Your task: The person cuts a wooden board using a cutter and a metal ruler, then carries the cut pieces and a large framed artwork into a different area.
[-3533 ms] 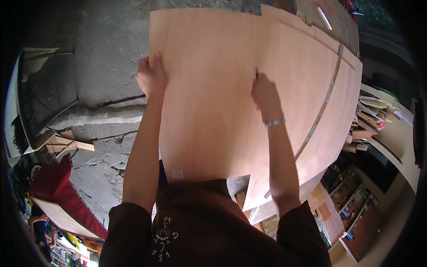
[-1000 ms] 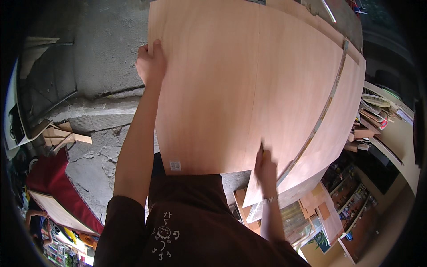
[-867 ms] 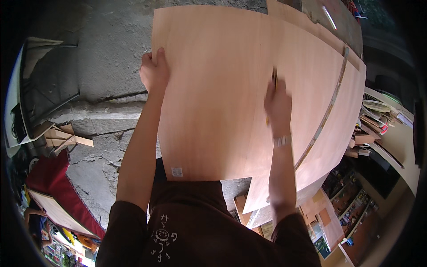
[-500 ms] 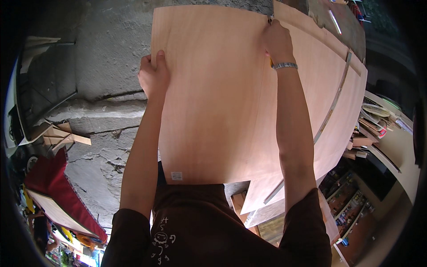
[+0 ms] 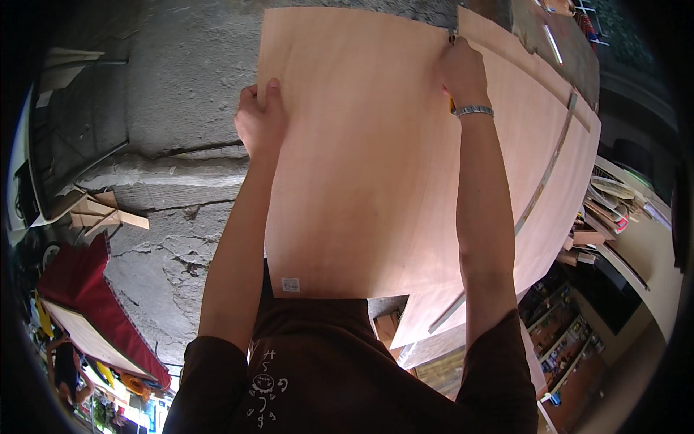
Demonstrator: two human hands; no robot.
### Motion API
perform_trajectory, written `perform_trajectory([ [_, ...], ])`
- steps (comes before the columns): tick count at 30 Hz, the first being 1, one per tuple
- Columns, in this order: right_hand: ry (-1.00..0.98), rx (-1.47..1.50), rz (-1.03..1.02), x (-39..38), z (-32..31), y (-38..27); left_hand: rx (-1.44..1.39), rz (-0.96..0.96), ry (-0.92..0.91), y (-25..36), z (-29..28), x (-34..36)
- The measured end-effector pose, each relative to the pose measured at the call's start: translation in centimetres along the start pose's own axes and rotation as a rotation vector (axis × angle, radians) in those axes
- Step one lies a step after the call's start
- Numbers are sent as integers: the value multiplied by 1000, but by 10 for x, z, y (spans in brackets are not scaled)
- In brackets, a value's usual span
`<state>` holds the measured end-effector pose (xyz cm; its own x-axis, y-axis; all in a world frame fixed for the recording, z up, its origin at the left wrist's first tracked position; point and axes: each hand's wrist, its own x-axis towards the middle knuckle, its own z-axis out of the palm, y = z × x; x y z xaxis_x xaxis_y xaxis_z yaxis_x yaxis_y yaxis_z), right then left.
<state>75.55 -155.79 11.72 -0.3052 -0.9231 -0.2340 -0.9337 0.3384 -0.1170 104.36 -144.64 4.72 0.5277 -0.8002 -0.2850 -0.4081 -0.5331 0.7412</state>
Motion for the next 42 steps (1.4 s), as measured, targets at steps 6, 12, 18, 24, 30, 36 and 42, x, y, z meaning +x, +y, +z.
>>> perform_trajectory([
  [6, 22, -20, -45, 9, 6, 8, 4, 23, 1, -2, -1, 0],
  [12, -404, -41, 34, -25, -30, 7, 43, -7, 25, -1, 3, -4],
  [18, -293, -90, 125, -281, 25, 76, 0, -25, 44, -7, 8, 1],
  [24, -752, -48, 309, -598, 40, 169, -12, -69, 46, 0, 4, -1],
  [30, -620, -11, 330, -587, 7, 170, 9, 16, 55, -6, 5, 1],
  [36, -17, 202, 73, -242, -19, 71, 2, 2, 18, -5, 7, -1],
  [42, 104, 75, -34, -37, -4, 16, 2, 11, 7, -1, 7, -2],
])
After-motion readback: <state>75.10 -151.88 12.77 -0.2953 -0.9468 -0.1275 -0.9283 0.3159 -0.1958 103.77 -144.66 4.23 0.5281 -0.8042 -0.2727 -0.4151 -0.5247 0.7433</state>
